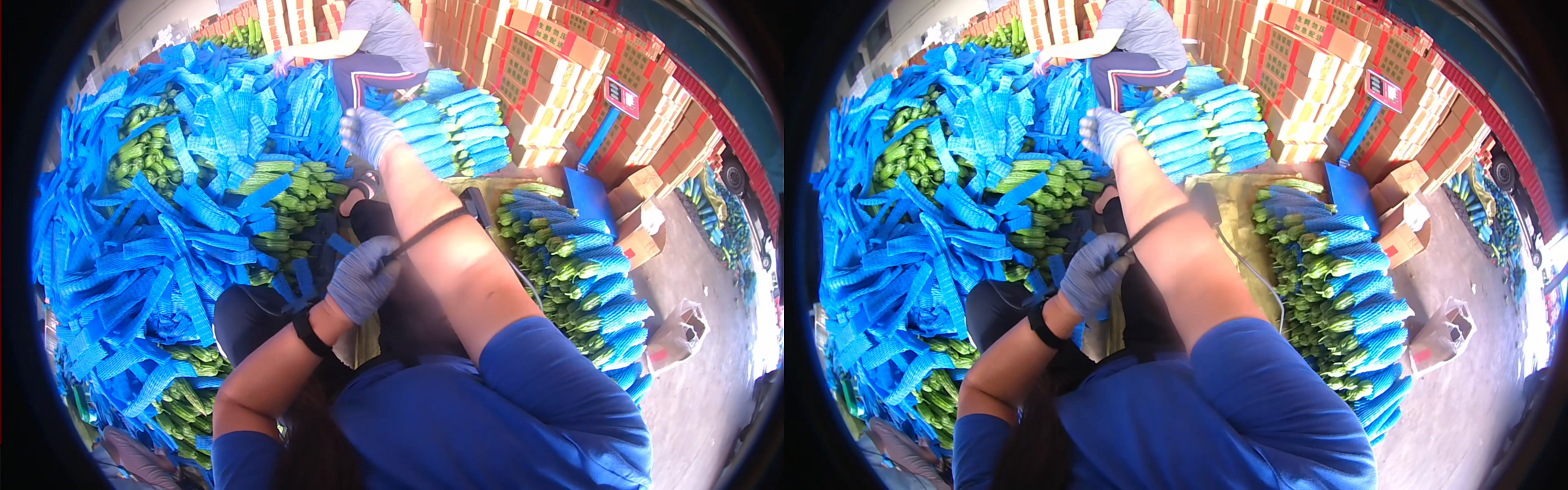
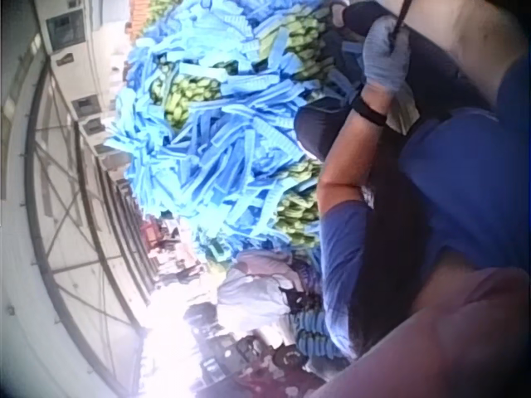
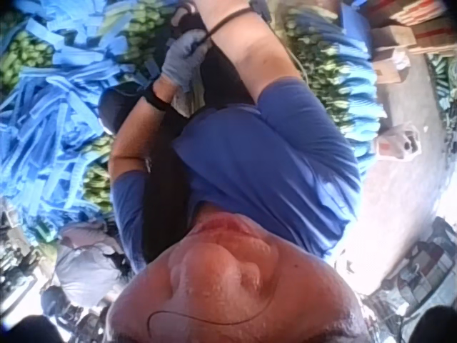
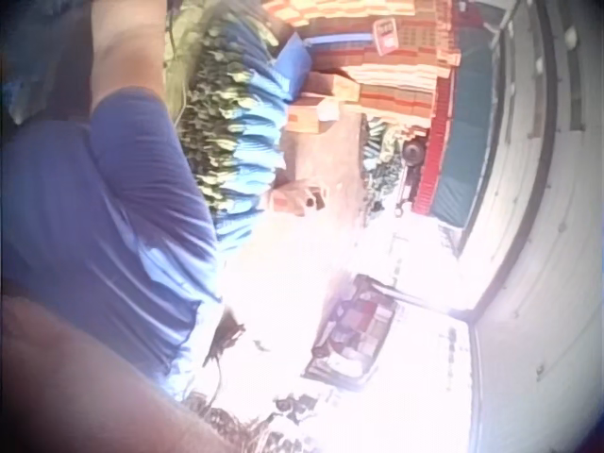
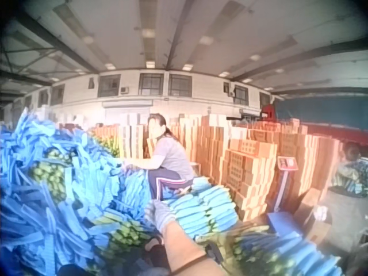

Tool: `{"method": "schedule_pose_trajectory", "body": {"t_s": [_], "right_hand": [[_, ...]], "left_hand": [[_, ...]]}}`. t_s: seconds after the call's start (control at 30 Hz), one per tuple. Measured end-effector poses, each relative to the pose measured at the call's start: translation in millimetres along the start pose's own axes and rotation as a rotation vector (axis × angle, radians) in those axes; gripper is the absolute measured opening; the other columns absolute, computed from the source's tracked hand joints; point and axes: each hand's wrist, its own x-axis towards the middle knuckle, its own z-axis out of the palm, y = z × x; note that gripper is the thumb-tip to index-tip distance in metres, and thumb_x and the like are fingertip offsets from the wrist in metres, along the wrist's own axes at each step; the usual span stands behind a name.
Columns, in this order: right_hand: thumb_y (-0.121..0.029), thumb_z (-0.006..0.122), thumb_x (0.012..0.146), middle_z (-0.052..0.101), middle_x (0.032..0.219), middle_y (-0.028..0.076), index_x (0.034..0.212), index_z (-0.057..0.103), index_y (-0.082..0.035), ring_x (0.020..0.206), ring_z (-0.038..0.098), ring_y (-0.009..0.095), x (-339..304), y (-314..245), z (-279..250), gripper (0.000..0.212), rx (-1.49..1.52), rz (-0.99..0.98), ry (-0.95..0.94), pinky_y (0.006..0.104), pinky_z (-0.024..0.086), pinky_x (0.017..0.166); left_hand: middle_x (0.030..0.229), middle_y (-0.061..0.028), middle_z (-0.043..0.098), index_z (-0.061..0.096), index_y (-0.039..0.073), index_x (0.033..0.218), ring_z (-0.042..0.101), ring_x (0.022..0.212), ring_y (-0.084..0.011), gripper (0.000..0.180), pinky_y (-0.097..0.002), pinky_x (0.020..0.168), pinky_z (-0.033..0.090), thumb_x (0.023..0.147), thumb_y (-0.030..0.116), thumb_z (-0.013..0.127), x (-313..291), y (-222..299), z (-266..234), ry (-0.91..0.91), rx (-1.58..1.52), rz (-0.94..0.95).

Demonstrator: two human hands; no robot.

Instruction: The person picks up a blue mesh sleeve, slides a bitter melon into it by hand, and places the sleeved vegetable onto a pile. This process is repeated for several bitter melons, one at a time.

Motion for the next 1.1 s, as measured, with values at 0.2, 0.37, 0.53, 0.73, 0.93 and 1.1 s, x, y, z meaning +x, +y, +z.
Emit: {"method": "schedule_pose_trajectory", "body": {"t_s": [0.2, 0.37, 0.53, 0.73, 0.93, 1.1], "right_hand": [[-0.039, 0.057, 0.095, 0.068, 0.097, 0.007, 0.106, 0.061, -0.006, 0.089, 0.065, 0.021, -23, 4, 10, 0.035, -0.058, 0.024, -0.22, 0.0368, 0.052, 0.079], [-0.023, 0.067, 0.09, 0.064, 0.089, 0.005, 0.099, 0.065, -0.002, 0.082, 0.058, 0.014, -109, 82, 53, 0.024, -0.666, -0.46, -0.362, 0.0288, 0.048, 0.078], [-0.025, 0.071, 0.086, 0.066, 0.102, 0.011, 0.106, 0.067, -0.005, 0.088, 0.063, 0.018, -200, 122, 94, 0.029, -0.758, -0.652, -0.531, 0.0304, 0.05, 0.079], [-0.032, 0.071, 0.078, 0.065, 0.103, 0.006, 0.106, 0.071, -0.014, 0.099, 0.059, 0.025, -210, 84, 119, 0.034, -1.12, -1.374, -0.597, 0.0416, 0.045, 0.087], [-0.037, 0.068, 0.077, 0.066, 0.097, 0.001, 0.094, 0.074, -0.019, 0.098, 0.059, 0.024, -202, 93, 120, 0.026, -1.231, -1.468, -0.776, 0.0444, 0.042, 0.087], [-0.026, 0.064, 0.083, 0.066, 0.088, 0.006, 0.089, 0.07, -0.012, 0.086, 0.061, 0.028, -201, 81, 119, 0.017, -1.227, -1.279, -0.822, 0.0421, 0.047, 0.079]], "left_hand": [[0.096, -0.0168, 0.068, 0.066, 0.007, 0.107, 0.066, 0.09, -0.0322, 0.02, -0.0372, 0.08, 0.052, 0.091, 0.013, 0.057, 4, -48, -95, 0.318, 0.588, -0.006], [0.086, -0.0064, 0.069, 0.057, 0.007, 0.119, 0.065, 0.075, -0.0183, 0.026, -0.0307, 0.066, 0.047, 0.095, 0.016, 0.054, 42, -46, -187, 0.862, -0.186, -0.173], [0.08, -0.0102, 0.067, 0.059, 0.011, 0.11, 0.063, 0.067, -0.0239, 0.02, -0.0372, 0.062, 0.049, 0.094, 0.02, 0.052, 44, -39, -209, 1.057, -0.08, -0.301], [0.098, -0.0166, 0.068, 0.063, 0.011, 0.11, 0.065, 0.09, -0.0354, 0.025, -0.0456, 0.078, 0.053, 0.086, 0.015, 0.058, 31, -18, -174, 0.523, 1.233, -0.316], [0.096, -0.0119, 0.067, 0.065, 0.01, 0.102, 0.067, 0.085, -0.0287, 0.021, -0.0418, 0.076, 0.054, 0.085, 0.02, 0.06, 23, -23, -150, 0.219, 1.325, -0.375], [0.096, -0.023, 0.065, 0.073, 0.011, 0.091, 0.067, 0.091, -0.0281, 0.019, -0.0539, 0.079, 0.051, 0.084, 0.012, 0.055, 44, 47, -53, 1.009, 1.739, -1.232]]}}
